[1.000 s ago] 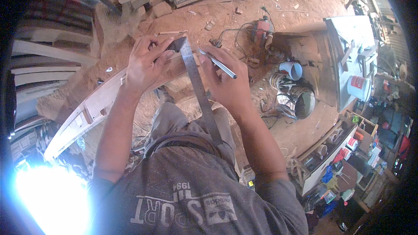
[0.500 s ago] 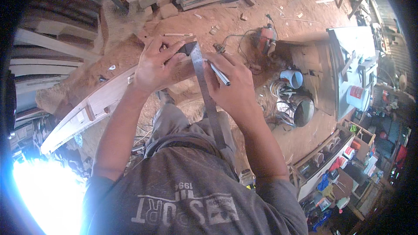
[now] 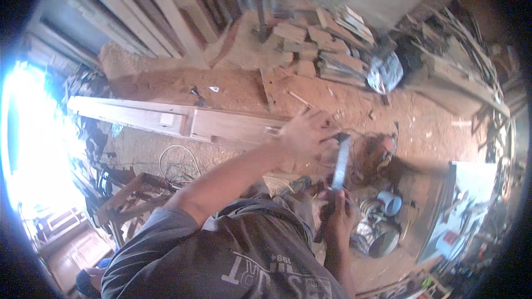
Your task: The person measures and marks a wooden plank using a square and pencil, then cuts it with a circular saw. The person repeats this process to produce several smaller pieces of wood.
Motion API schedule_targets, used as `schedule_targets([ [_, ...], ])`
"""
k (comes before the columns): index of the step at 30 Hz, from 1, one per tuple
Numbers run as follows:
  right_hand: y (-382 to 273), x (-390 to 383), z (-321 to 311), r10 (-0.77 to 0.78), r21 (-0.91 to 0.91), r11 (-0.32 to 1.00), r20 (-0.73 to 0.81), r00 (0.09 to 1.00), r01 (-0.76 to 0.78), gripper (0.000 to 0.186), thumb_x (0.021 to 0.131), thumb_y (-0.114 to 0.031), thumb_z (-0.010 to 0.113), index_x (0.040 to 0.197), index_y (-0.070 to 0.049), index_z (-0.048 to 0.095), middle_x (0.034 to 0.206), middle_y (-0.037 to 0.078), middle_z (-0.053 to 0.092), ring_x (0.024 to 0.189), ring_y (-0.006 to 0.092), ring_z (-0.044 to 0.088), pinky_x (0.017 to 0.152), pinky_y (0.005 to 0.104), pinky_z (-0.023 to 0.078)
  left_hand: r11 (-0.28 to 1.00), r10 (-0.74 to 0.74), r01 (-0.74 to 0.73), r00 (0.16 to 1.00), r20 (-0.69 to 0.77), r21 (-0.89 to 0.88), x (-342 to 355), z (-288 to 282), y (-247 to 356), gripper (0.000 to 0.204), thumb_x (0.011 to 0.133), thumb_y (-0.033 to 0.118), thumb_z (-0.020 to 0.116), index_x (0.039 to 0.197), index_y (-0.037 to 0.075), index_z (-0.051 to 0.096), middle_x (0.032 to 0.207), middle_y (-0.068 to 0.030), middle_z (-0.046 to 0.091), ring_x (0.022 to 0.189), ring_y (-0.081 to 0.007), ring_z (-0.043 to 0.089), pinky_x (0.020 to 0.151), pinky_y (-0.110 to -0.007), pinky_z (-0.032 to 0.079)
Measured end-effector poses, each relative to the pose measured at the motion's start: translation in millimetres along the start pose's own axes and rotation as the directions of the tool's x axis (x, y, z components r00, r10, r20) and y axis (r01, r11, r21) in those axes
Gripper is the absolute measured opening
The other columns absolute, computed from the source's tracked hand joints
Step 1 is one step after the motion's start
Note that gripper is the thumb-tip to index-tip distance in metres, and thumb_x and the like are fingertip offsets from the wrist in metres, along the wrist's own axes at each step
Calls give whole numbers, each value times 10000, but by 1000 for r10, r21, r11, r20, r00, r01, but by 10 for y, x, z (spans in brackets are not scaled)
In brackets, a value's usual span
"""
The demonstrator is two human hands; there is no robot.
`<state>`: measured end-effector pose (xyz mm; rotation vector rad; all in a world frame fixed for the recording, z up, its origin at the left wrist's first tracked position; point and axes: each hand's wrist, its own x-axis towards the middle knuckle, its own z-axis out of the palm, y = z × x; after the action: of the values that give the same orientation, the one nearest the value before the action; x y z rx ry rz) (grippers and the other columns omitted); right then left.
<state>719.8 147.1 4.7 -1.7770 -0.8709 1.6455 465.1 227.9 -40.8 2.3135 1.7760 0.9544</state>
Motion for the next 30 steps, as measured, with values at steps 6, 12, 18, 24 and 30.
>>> schedule_targets([
  [6, -1097, 175, 376, -423, -531, 700, 230, 876, 478, 265, 1142, -252, 559, 1231, -35, 681, 828, 15, 626, 652, 71, 578, 512, 256, 435, 959, -278, 219, 847, -453, -178, -327, -949, -228, 299, 876, 115, 815, 1175, 126, 811, 1083, -103, 774, 1067, -308, 696, 955, -463, 549],
  [12, -1743, 875, 2101, -317, -535, 65, 790, 526, 842, 332, 1085, -253, 632, 1331, -31, 655, 1113, 227, 746, 1037, 389, 729, 911, 453, 549, 774, -548, 627, 589, -594, -92, -1735, -1789, -1407, 186, 901, 25, 771, 1082, 43, 813, 1017, -139, 814, 889, -308, 783, 797, -402, 618],
  [18, -405, 2499, 4055, 222, -460, -145, 848, 482, 876, 247, 966, -152, 693, 1188, -46, 685, 1095, 254, 741, 1034, 449, 713, 896, 521, 547, 594, -746, 740, 361, -559, -315, -2466, -2089, -2156, 164, 919, 77, 781, 1081, 52, 794, 1005, -144, 802, 886, -307, 788, 814, -401, 628],
  [24, 973, 3757, 4768, 21, -38, -89, 999, 40, 995, 389, 819, -113, 837, 1165, -25, 682, 1028, 204, 716, 954, 434, 694, 876, 500, 563, 683, -696, 669, 472, -541, -294, -2731, -1861, -2317, 125, 825, 62, 733, 949, 50, 729, 955, -168, 729, 933, -388, 709, 832, -460, 583],
  [30, 1237, 3714, 5170, 243, -461, -100, 848, 471, 882, 550, 877, -228, 781, 1361, -22, 622, 1292, 300, 697, 1204, 507, 662, 1003, 520, 550, 666, -731, 666, 492, -473, -337, -2621, -2177, -2209, 205, 871, 61, 740, 1075, 38, 734, 1046, -144, 747, 1013, -363, 711, 904, -460, 577],
])
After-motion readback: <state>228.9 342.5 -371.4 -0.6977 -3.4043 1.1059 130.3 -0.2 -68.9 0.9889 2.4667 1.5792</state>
